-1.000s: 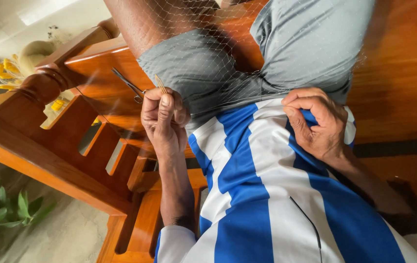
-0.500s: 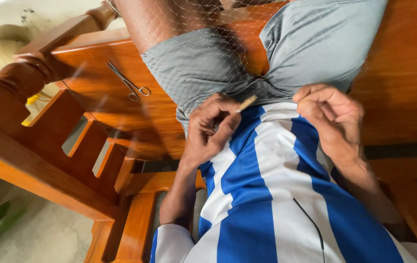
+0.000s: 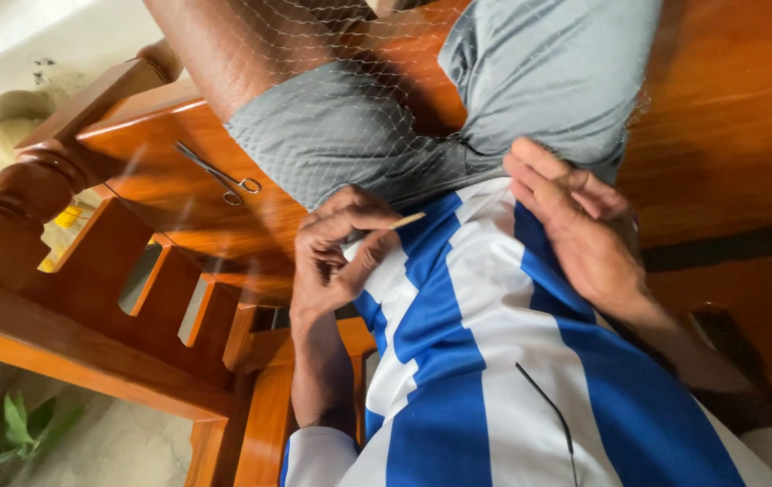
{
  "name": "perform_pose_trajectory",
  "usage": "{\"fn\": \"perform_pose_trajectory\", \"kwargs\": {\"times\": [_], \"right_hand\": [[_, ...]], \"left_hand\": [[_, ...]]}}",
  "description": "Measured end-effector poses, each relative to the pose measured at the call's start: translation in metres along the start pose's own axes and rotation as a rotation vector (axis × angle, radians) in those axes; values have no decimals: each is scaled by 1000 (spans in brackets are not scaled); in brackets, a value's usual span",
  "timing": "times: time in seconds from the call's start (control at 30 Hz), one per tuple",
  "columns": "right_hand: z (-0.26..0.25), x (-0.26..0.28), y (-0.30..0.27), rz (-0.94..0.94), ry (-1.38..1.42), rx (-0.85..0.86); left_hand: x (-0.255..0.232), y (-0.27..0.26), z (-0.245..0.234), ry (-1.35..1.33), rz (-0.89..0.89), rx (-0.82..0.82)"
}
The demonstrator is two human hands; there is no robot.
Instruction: A person is sitting on a wooden bench, using a net-making needle and scissors to repair or weave a fine mesh fishing net.
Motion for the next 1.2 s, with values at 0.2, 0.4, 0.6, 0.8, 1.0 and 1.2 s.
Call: {"fn": "perform_pose_trajectory", "kwargs": {"times": [0.2, 0.4, 0.6, 0.8, 1.0, 1.2], "right_hand": [[-22, -21, -4, -222, 382, 164], [-40, -29, -12, -134, 349, 98], [-48, -30, -23, -64, 166, 25], [-46, -28, -25, -43, 72, -18], [-47, -31, -25, -40, 29, -30], [-49, -32, -24, -46, 33, -34]], "left_hand": [[-5, -1, 5, 63, -67, -106], [3, 3, 13, 71, -87, -167], [-7, 0, 32, 178, -121, -171], [-27, 19, 51, 375, -126, -141], [-26, 36, 65, 671, -133, -170], [-25, 44, 72, 743, -123, -161]]}}
Point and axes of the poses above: each hand's wrist, its own y-axis towards the middle knuckle, its own z-axis out of the palm, x = y × z, the point moved 6 cm from there along y, towards the middle knuckle, and after that the axes turned 13 degrees about x, right-handed, at the moved point
